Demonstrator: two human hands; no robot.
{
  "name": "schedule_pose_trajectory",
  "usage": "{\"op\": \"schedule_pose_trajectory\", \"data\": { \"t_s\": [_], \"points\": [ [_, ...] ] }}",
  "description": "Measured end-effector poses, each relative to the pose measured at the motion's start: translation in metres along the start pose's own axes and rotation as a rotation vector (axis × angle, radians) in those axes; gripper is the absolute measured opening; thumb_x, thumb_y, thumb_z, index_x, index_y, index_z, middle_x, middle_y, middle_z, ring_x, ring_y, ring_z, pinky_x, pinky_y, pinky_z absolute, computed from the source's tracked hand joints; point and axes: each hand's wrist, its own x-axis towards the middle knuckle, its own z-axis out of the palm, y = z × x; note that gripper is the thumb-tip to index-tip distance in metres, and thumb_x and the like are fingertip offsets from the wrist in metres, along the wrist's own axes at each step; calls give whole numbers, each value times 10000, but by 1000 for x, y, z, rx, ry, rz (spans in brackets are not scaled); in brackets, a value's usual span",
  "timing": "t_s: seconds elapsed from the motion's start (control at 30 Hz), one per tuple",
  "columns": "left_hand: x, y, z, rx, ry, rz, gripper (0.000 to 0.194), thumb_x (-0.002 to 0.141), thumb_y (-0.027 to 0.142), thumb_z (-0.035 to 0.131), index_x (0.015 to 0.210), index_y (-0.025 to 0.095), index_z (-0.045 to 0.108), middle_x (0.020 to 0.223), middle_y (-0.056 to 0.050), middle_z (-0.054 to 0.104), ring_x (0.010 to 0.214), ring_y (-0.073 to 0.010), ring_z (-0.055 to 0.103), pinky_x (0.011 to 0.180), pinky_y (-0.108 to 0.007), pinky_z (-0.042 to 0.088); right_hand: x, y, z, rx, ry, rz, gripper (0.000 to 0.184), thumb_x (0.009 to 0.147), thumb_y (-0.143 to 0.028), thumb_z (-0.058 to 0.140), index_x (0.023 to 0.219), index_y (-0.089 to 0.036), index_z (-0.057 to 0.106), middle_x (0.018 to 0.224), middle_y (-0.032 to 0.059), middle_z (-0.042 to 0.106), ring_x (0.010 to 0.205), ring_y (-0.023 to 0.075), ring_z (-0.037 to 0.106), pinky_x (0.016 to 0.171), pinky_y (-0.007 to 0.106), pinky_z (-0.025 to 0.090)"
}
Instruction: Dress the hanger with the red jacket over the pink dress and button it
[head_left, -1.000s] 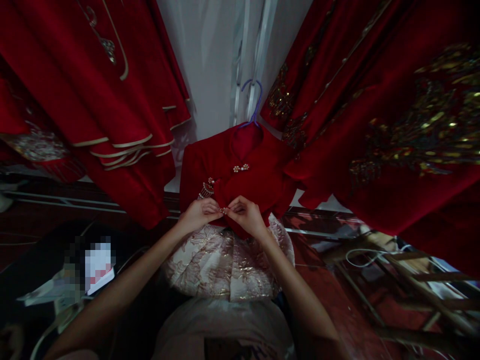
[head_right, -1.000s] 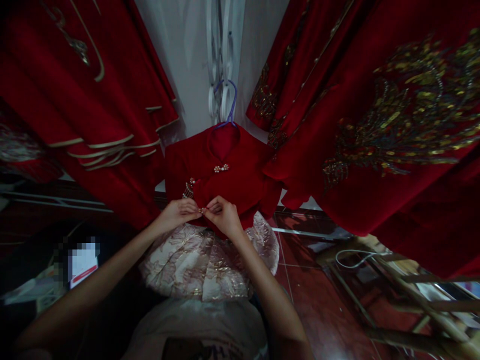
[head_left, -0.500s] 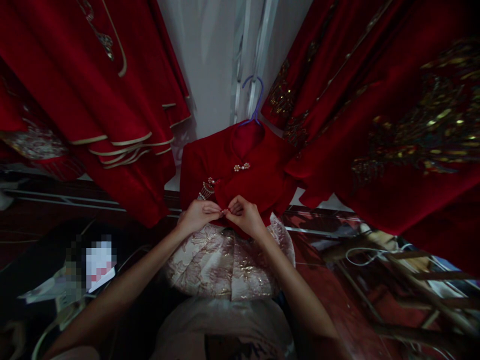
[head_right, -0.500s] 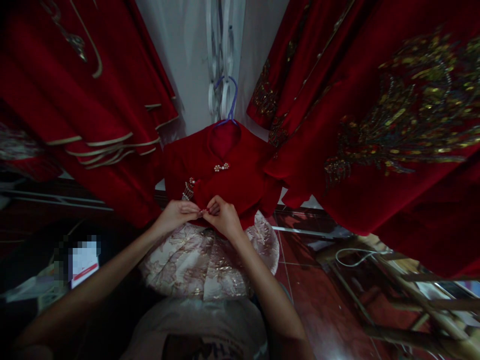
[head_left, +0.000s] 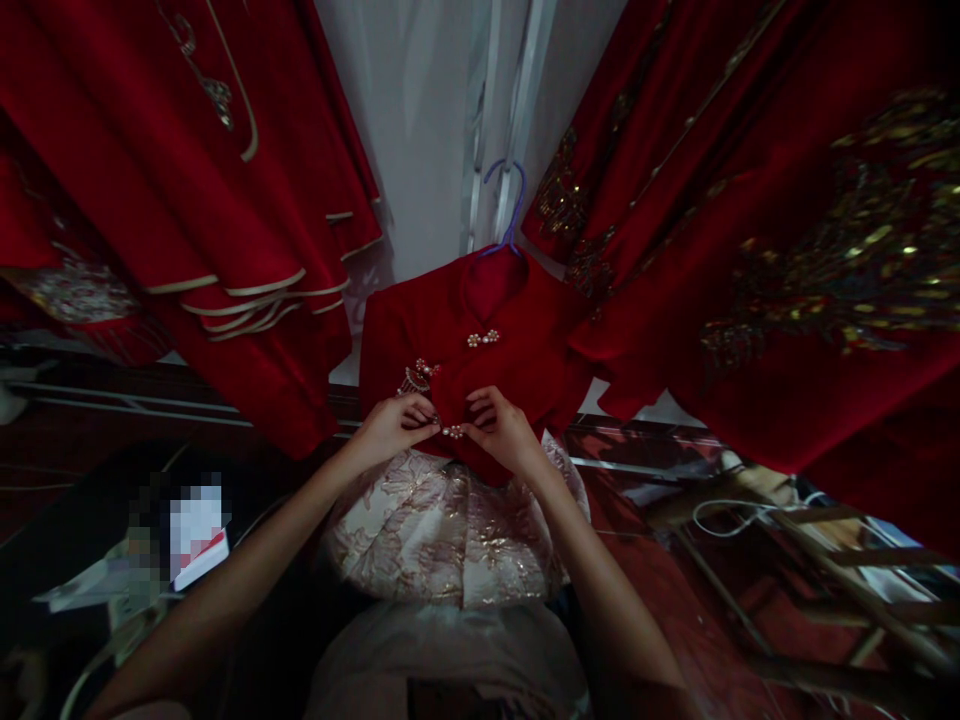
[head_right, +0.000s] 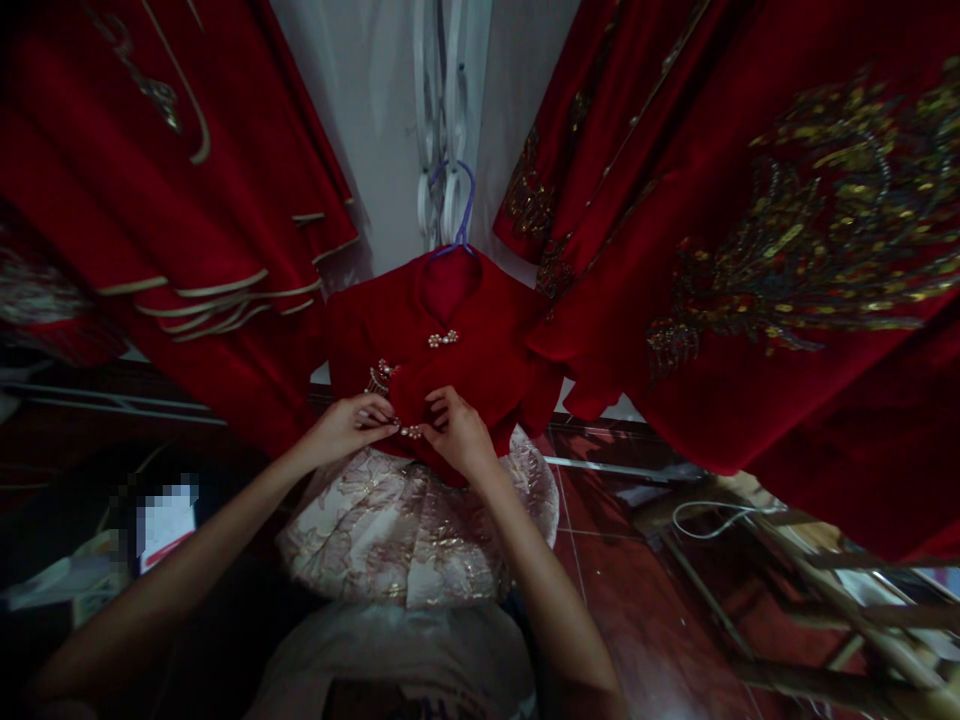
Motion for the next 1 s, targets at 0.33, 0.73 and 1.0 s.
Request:
{"op": "schedule_pose_trajectory", "data": {
  "t_s": [0.33,0.73,1.0],
  "points": [
    [-7,8,15,213,10,97,296,717,471,695,728,181,636,704,-4,634,625,-117,587,581,-208,462,-2,-12,-11,41,-85,-33,111,832,-262,575,918,-201,609,796,13,667,705,112,631,612,214,493],
    [-8,11,14,198,6,73,318,724,487,683,718,180,602,697,-4,640,620,-127,613,585,-221,492,-3,-8,-8,-32,-166,-55,171,830,-259,592,996,-218,587,839,8,666,709,108,626,640,221,488],
    [-6,7,15,7,-3,-5,249,732,401,689,757,170,601,709,-10,653,654,-130,634,611,-224,515,-8,-8,-1,-110,-263,-108,385,787,-279,647,1140,-247,495,931,20,644,789,136,625,674,244,486]
  ]
}}
